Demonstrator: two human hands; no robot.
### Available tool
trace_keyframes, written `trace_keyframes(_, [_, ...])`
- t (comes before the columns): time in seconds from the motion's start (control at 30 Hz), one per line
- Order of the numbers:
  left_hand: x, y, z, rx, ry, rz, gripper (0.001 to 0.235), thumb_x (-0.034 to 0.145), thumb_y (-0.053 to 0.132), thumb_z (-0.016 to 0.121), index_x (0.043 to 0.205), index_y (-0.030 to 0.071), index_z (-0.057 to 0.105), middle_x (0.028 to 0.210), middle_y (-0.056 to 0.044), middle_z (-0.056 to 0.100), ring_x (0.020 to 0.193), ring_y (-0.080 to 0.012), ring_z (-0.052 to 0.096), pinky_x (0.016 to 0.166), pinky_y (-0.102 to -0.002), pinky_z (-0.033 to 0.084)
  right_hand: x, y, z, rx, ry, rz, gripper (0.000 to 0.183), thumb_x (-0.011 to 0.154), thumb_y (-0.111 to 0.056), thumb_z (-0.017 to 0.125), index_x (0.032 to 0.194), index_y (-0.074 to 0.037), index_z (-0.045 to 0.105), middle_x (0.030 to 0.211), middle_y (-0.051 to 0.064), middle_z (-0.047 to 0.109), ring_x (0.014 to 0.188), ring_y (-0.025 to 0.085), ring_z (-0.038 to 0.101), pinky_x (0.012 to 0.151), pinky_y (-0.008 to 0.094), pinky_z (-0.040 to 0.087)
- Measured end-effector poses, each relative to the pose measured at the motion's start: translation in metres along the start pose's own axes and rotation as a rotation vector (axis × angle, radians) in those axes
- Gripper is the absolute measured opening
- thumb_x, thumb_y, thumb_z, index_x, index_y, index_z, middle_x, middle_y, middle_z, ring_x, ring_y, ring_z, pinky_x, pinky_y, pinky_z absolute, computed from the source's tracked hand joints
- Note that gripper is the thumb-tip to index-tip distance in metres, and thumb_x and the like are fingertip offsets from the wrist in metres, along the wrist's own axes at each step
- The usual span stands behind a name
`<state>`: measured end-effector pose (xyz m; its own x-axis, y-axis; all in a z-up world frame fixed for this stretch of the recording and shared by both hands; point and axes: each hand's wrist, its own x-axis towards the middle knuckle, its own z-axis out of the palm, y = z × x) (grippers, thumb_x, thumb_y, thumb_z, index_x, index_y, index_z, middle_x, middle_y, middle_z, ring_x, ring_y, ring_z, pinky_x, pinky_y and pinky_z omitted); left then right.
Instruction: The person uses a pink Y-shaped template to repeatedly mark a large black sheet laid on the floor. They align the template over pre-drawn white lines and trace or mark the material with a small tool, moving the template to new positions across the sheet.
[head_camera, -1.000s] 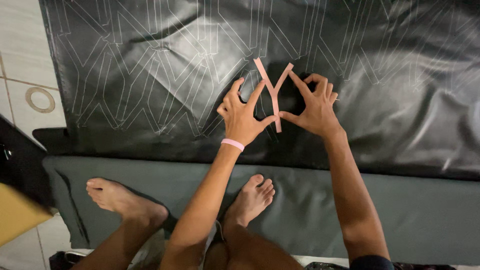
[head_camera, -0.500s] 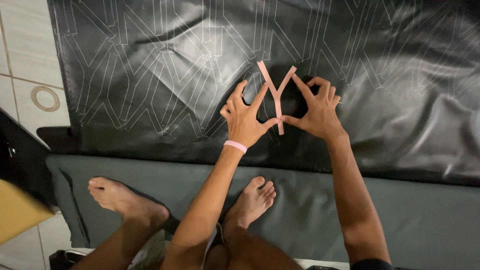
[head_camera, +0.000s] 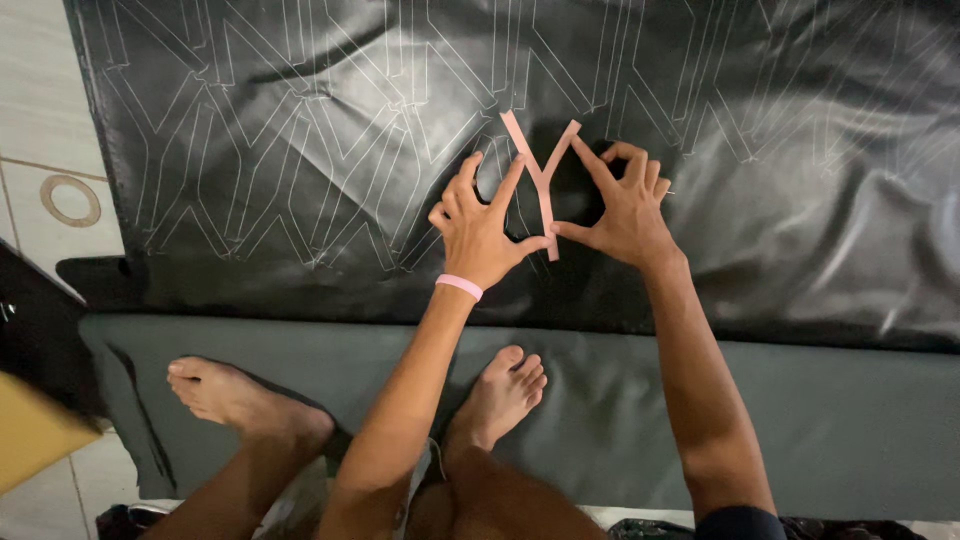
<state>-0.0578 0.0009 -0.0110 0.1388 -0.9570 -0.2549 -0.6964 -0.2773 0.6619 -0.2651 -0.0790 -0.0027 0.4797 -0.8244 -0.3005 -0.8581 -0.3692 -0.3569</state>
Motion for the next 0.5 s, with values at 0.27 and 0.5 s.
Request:
trace_keyframes(0.27, [-0.0006,0.0014,-0.0023,0.011,-0.01,0.01,0.112,0.057,0.058,0.093,0.153,0.037,0.041,0.16,-0.018,0.021,0.142,-0.0406,0.023,0.103,-0.058,0.025,-0.0004,-0.0013,-0.0017,-0.003,0.009,-0.021,0.115,0.062,-0.059,0.094,0.16,-0.028,0.043,0.134,0.012,0.039,0.118,0.037,0.037,0.097,0.053,0.033])
trace_keyframes(0.5, [-0.0006,0.0024,0.0014,0.08,-0.001,0.042,0.113,0.057,0.056,0.094,0.153,0.028,0.042,0.157,-0.019,0.023,0.14,-0.0419,0.027,0.1,-0.06,0.027,0.0002,-0.0019,-0.0029,0.012,-0.007,0.006,0.116,0.059,-0.058,0.094,0.159,-0.029,0.043,0.133,0.012,0.04,0.116,0.036,0.038,0.098,0.054,0.033])
